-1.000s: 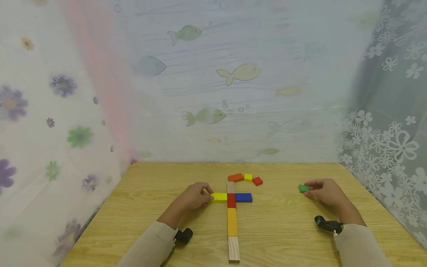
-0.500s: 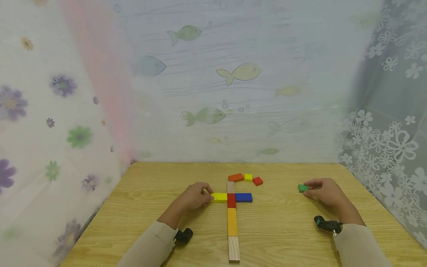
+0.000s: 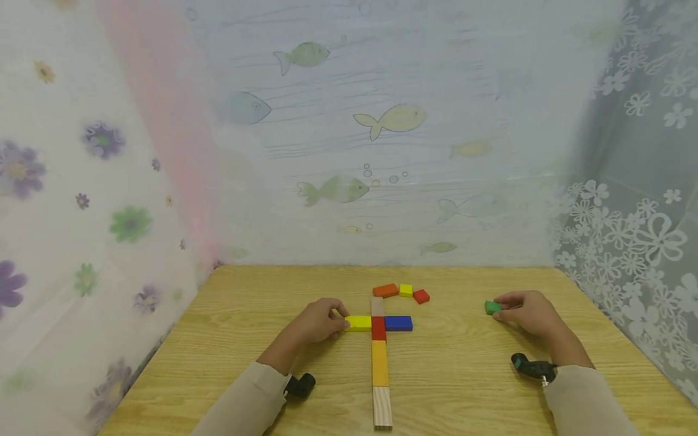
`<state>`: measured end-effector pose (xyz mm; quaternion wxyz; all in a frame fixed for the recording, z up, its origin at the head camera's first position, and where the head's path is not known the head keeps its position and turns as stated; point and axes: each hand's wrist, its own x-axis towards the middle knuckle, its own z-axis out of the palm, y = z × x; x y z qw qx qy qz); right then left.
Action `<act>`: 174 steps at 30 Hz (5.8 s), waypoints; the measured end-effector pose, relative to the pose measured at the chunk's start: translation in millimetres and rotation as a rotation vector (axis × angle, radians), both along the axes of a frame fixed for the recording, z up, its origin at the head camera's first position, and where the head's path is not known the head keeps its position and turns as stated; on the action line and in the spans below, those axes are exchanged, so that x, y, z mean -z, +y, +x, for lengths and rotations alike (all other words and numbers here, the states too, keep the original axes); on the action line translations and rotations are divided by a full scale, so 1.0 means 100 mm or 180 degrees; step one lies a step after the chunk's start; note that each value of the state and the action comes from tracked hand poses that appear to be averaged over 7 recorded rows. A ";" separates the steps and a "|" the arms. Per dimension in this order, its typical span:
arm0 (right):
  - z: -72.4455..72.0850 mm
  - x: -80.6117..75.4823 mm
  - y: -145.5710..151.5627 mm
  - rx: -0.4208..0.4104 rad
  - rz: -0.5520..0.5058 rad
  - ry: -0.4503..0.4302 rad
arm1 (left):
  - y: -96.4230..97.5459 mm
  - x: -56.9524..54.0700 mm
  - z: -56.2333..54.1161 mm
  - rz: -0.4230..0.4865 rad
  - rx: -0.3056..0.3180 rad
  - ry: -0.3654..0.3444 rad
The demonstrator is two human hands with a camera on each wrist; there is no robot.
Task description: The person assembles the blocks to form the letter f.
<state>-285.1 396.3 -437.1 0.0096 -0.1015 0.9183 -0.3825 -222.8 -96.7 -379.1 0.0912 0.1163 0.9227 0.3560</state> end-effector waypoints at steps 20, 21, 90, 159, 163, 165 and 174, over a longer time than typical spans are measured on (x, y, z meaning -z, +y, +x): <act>0.00 -0.04 -0.12 0.0015 0.0079 0.0070 | -0.01 0.01 -0.02 0.0042 -0.0014 -0.0049; 0.00 -0.05 -0.13 0.0022 0.0076 0.0059 | -0.01 0.02 -0.02 0.0038 -0.0012 -0.0052; -0.08 -0.18 -1.04 -0.0272 -0.0194 0.0009 | -0.01 0.00 0.01 0.0043 0.0013 -0.0033; -0.18 -0.12 -1.43 -0.0064 -0.0376 -0.0009 | -0.16 -0.01 -0.33 0.0019 0.0153 -0.0088; -0.18 -0.12 -1.42 -0.0081 -0.0395 -0.0066 | -0.17 0.01 -0.33 0.0033 0.0144 -0.0098; -0.18 -0.12 -1.41 -0.0083 -0.0396 -0.0092 | -0.17 0.01 -0.32 0.0050 0.0147 -0.0097; -0.18 -0.14 -1.40 -0.0156 -0.0346 -0.0070 | -0.17 0.02 -0.31 0.0061 0.0156 -0.0068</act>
